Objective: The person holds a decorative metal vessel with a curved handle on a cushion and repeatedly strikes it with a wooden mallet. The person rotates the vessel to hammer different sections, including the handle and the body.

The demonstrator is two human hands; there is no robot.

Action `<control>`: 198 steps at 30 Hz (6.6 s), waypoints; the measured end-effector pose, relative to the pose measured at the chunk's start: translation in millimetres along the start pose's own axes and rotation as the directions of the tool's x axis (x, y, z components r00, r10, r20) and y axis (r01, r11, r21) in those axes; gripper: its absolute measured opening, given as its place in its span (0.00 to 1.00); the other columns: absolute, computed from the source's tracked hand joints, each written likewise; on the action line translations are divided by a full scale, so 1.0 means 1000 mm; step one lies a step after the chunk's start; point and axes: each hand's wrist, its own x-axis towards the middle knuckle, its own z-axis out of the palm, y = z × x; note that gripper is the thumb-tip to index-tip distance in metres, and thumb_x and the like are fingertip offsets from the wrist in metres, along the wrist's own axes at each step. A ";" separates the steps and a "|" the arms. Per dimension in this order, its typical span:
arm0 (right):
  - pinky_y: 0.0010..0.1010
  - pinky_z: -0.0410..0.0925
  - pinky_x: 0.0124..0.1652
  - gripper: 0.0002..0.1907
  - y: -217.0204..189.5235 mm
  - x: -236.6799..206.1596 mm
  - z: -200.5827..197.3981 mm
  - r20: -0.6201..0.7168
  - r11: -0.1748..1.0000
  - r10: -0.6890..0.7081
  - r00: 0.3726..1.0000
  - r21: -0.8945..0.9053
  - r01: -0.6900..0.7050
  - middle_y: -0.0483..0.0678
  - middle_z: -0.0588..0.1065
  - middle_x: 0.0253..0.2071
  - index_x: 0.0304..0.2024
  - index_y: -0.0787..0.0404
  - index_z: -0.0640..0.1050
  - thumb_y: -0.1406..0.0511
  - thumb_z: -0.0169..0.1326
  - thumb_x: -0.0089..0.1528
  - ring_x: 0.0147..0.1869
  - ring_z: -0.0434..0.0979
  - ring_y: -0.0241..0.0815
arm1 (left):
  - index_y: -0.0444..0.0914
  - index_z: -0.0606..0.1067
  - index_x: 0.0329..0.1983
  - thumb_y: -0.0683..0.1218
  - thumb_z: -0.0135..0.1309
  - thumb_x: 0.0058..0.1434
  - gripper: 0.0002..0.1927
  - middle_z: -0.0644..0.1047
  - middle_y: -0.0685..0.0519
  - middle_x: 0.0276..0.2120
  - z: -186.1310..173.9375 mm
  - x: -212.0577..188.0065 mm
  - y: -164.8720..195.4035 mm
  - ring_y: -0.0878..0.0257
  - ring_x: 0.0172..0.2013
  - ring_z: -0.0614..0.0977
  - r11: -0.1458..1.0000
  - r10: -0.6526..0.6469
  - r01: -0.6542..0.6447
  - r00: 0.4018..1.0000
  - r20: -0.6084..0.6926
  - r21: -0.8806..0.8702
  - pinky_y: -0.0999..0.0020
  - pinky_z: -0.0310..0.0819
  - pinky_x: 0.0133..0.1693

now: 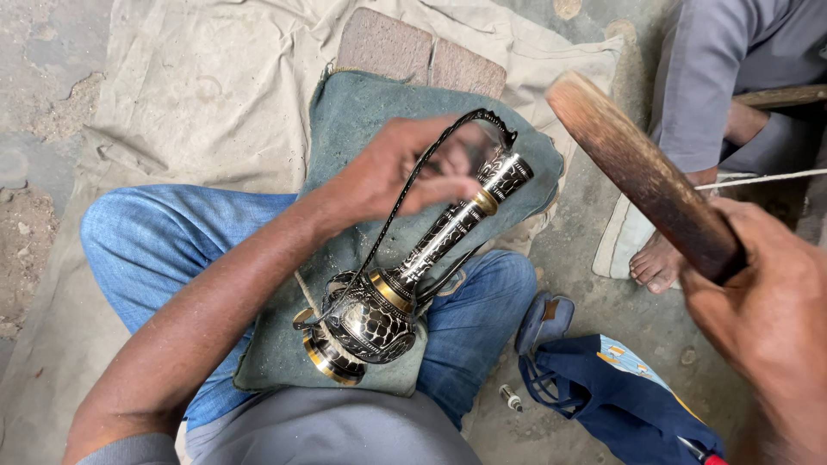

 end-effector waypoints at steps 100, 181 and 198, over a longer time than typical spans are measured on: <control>0.29 0.73 0.42 0.14 -0.049 -0.061 0.025 0.032 0.943 0.234 0.972 0.236 -0.235 0.52 0.80 0.37 0.49 0.66 0.76 0.71 0.62 0.62 0.39 0.82 0.39 | 0.38 0.77 0.58 0.51 0.62 0.65 0.21 0.80 0.51 0.33 0.004 -0.013 0.006 0.60 0.32 0.82 0.987 0.093 -0.142 0.891 0.444 0.079 0.62 0.76 0.35; 0.22 0.71 0.47 0.21 -0.074 -0.005 0.008 0.018 0.814 0.079 0.997 0.576 -0.075 0.47 0.76 0.41 0.57 0.70 0.71 0.81 0.57 0.62 0.43 0.77 0.33 | 0.42 0.74 0.65 0.51 0.63 0.66 0.25 0.80 0.59 0.29 0.006 -0.043 -0.021 0.74 0.27 0.81 0.999 0.034 -0.033 0.990 0.138 -0.012 0.75 0.76 0.28; 0.30 0.72 0.48 0.26 -0.034 -0.004 0.015 0.098 0.950 0.001 0.995 0.312 -0.032 0.48 0.77 0.43 0.58 0.63 0.71 0.75 0.62 0.57 0.46 0.79 0.40 | 0.40 0.76 0.59 0.48 0.67 0.64 0.22 0.77 0.61 0.26 0.003 -0.047 -0.024 0.78 0.25 0.71 0.997 -0.003 0.015 0.990 0.144 -0.080 0.80 0.65 0.25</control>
